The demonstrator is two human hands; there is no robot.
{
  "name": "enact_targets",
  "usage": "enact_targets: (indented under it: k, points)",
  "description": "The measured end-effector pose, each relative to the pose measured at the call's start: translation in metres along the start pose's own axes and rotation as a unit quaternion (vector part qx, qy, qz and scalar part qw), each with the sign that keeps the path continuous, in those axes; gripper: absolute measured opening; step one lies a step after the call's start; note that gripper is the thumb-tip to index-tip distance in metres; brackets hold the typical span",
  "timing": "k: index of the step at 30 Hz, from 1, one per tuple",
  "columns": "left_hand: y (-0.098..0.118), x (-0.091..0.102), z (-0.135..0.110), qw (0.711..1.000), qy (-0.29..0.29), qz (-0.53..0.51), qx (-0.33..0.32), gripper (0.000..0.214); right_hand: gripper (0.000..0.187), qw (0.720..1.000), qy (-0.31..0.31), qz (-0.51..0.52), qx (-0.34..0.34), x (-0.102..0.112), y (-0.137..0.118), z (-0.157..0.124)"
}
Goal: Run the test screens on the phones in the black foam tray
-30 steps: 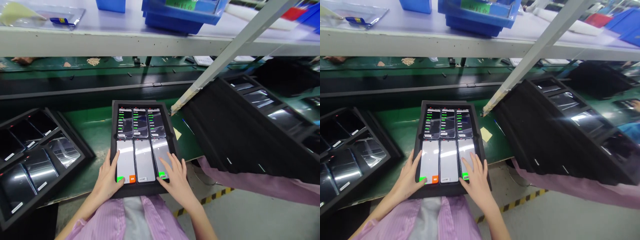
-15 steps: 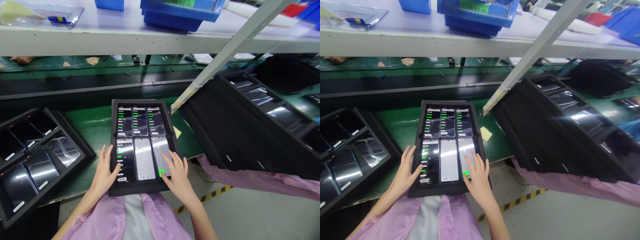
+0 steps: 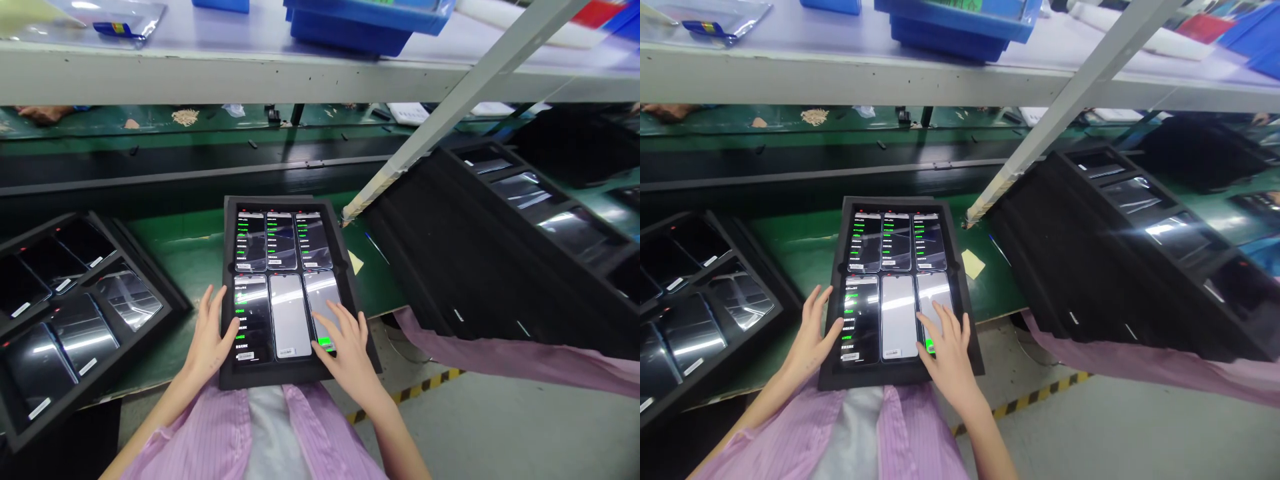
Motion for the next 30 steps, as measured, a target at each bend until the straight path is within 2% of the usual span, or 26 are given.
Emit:
enact_targets:
  k: [5,11,22,28,30]
  points:
    - [0.002,0.0,0.008,1.0,0.008,0.007,-0.019,0.053,0.037,0.999,-0.035,0.011,0.04,-0.004,-0.019,0.005]
    - [0.004,-0.005,0.012,1.0,-0.002,0.006,-0.013,0.05,0.028,0.995,-0.062,0.026,0.07,-0.006,-0.031,0.007]
    - [0.001,-0.007,0.012,1.0,0.002,-0.001,-0.021,0.05,0.034,0.999,-0.037,0.001,0.04,-0.013,-0.032,0.008]
    - [0.001,-0.007,0.01,1.0,0.011,0.009,-0.025,0.048,0.029,0.987,-0.115,0.064,0.091,-0.004,-0.041,0.008]
    - [0.002,-0.005,0.012,0.999,0.011,0.021,-0.031,0.047,0.03,0.985,-0.123,0.078,0.093,-0.001,-0.041,0.008]
Point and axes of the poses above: each hand's wrist, its own z-axis towards the middle knuckle, its own x-axis out of the back of the hand, y = z × x, the point moved 4 cm from there along z, towards the middle knuckle, and after that the axes turned 1 degree about z, right-handed, at the moved point
